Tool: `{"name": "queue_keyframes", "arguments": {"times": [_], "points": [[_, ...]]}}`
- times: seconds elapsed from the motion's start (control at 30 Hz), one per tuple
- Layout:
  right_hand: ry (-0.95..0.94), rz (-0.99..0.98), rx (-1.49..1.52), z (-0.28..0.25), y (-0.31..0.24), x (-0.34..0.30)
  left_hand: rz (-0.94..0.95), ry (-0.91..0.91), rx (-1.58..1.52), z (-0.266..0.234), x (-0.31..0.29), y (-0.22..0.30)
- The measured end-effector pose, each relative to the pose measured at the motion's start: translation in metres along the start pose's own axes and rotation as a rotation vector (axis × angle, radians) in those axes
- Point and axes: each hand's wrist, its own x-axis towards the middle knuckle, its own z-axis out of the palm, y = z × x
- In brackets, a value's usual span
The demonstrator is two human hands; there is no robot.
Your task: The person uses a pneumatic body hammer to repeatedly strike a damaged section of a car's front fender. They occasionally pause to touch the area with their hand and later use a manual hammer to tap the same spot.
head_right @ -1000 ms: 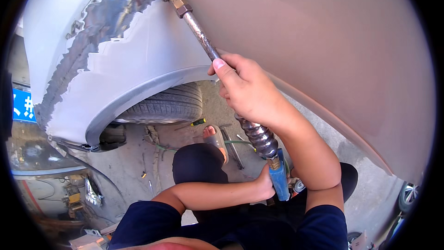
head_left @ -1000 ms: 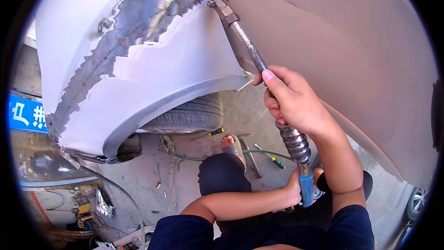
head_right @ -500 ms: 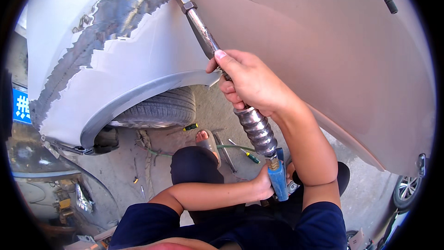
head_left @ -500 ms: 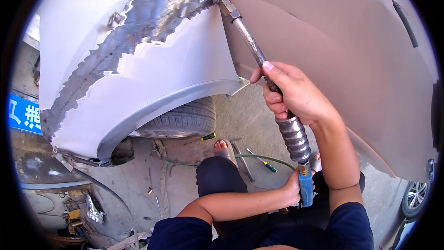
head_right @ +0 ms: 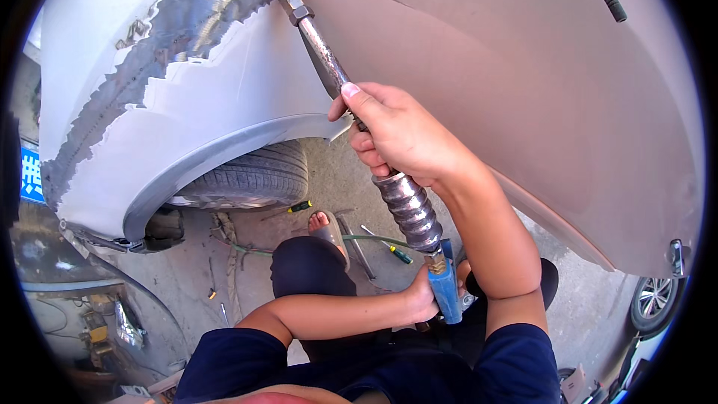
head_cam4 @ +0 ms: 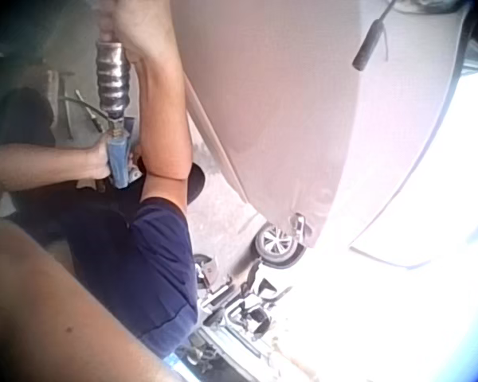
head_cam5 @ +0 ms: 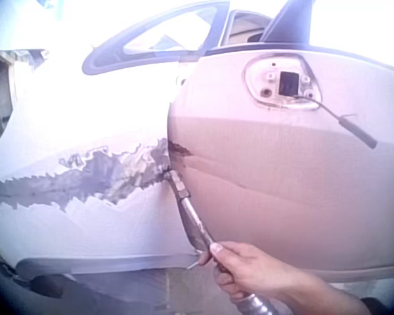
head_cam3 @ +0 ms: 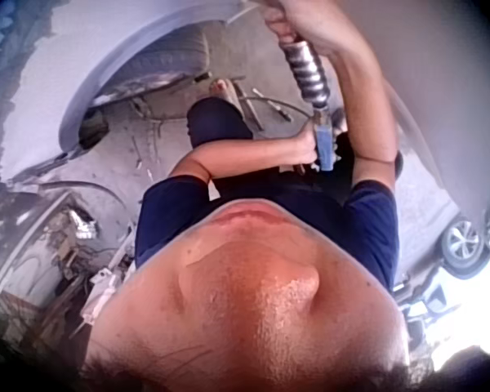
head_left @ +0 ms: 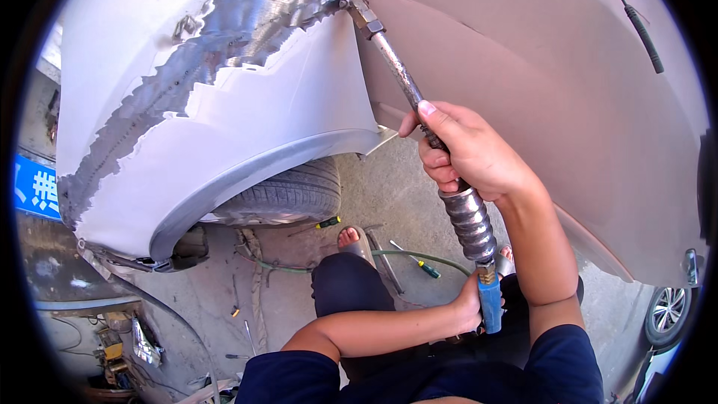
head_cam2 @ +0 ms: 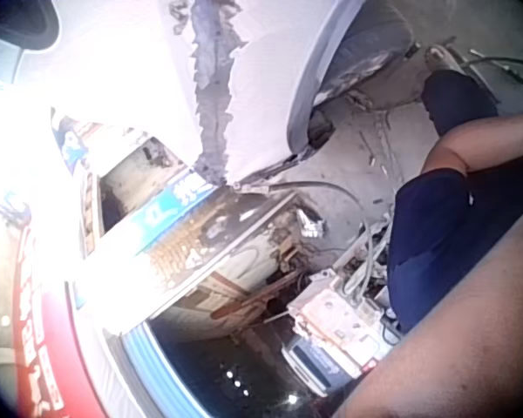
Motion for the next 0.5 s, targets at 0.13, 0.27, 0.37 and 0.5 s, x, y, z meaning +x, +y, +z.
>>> {"name": "queue_keyframes", "arguments": {"times": [0.13, 0.27, 0.37, 0.5], "points": [[-0.003, -0.001, -0.015, 0.0006, 0.0000, -0.0003, 0.000, 0.003, -0.036, 0.0005, -0.0005, -0.0009], [0.016, 0.005, -0.087, 0.0021, -0.0024, -0.0006, -0.024, 0.011, -0.066, 0.0026, -0.0031, -0.0027], [-0.004, 0.047, -0.132, 0.0008, -0.0061, 0.0007, -0.055, -0.064, -0.042, 0.0039, -0.0064, -0.0047], [-0.074, 0.083, 0.010, -0.0061, -0.0055, -0.0010, -0.040, -0.098, -0.086, 0.0041, -0.0090, -0.0061]]}}
